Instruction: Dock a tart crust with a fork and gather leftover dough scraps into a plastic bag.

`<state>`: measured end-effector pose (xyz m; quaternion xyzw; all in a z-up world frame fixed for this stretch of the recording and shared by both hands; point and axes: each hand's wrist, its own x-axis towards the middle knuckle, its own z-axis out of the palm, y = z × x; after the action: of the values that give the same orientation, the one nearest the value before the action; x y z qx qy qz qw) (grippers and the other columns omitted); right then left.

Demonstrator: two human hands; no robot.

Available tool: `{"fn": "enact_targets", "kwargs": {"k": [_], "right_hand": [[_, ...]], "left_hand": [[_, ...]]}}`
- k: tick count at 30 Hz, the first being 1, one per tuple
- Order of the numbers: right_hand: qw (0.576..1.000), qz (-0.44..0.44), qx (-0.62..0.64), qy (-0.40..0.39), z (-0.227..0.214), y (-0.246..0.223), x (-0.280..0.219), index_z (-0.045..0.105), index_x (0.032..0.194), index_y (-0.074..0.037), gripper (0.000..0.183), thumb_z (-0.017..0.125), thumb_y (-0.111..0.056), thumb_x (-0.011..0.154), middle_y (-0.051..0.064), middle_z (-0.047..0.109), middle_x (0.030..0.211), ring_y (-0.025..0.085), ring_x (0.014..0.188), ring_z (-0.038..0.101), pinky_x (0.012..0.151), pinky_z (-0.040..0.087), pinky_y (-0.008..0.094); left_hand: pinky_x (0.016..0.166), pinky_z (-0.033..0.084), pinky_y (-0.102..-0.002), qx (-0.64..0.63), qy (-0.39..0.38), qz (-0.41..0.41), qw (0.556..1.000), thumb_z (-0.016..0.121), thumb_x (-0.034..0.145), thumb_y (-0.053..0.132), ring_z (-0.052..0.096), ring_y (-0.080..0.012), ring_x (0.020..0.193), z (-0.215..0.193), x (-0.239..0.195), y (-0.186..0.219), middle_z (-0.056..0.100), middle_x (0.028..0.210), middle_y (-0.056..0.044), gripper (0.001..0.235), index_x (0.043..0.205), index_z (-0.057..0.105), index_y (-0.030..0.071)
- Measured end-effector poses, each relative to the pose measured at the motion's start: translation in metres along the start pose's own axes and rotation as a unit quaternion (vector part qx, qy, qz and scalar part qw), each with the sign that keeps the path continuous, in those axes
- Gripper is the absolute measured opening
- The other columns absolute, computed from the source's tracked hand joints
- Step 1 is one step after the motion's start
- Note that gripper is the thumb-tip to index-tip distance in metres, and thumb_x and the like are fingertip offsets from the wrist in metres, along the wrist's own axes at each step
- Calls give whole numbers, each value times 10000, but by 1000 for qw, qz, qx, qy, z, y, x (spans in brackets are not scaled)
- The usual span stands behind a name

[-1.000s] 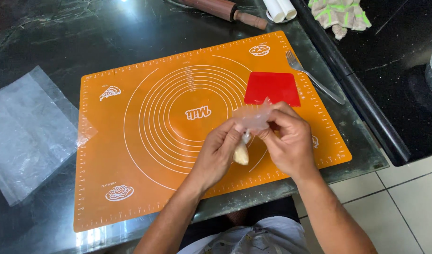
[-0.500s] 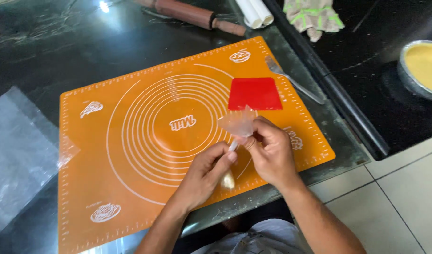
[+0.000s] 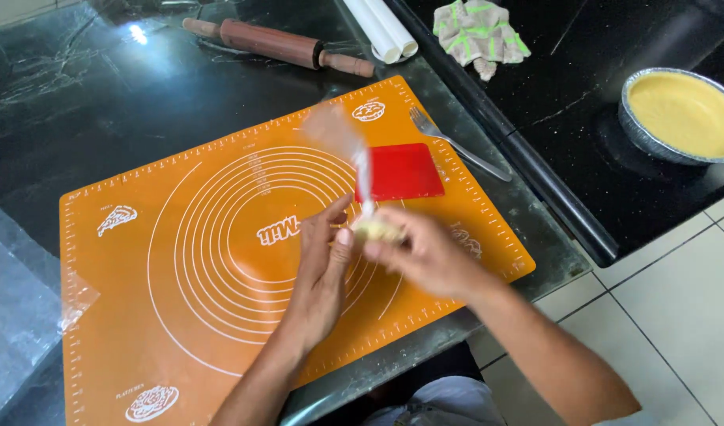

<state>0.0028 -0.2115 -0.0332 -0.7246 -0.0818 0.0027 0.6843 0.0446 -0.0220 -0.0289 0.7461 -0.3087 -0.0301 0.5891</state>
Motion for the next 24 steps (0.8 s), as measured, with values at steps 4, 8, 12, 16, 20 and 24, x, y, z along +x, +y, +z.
{"fn": "enact_targets", "kwargs": {"k": [4,8,12,16,20,24], "right_hand": [[956,-99,-224,165,-76,4,33,718,1186,-21,303,759,-162,920,50,697,1120,103,1006,666,837,544,265],[883,-105,-313,334,-155,43,79,695,1137,-17,308,810,-158,889,93,744,1047,165,938,729,816,567,292],[842,-41,-395,364,-185,60,98,712,1014,-28,186,799,-166,925,118,761,966,224,864,757,797,581,334],[753,-95,-541,362,-166,38,85,716,978,-39,187,822,-160,883,133,724,938,311,867,707,779,559,412],[720,-95,-610,316,-159,43,65,691,923,-52,215,842,-202,896,141,665,916,377,905,647,776,526,503],[721,-40,-634,277,-160,52,62,681,948,-58,207,822,-204,907,155,663,971,393,957,632,801,516,518]], "left_hand": [[1018,440,-314,7,2,-56,998,417,1070,342,555,-176,1150,-29,11,-13,587,1180,-72,504,1483,470,58],[998,464,-285,-76,87,-98,988,459,1086,318,573,-143,1069,-44,9,-39,610,1089,-56,445,1436,523,51],[999,459,-276,-86,84,-107,987,506,1076,286,584,-131,1059,-49,5,-48,607,1073,-62,440,1434,533,33],[986,482,-281,-96,85,-132,983,537,1044,255,620,-125,1073,-56,7,-46,650,1086,-53,424,1400,537,25],[983,505,-284,-100,95,-121,983,526,1055,231,656,-135,1049,-64,11,-49,660,1029,-56,417,1417,510,23],[944,540,-297,-87,123,-93,984,530,1058,192,677,-140,974,-74,10,-58,659,965,-51,396,1412,504,17]]}}
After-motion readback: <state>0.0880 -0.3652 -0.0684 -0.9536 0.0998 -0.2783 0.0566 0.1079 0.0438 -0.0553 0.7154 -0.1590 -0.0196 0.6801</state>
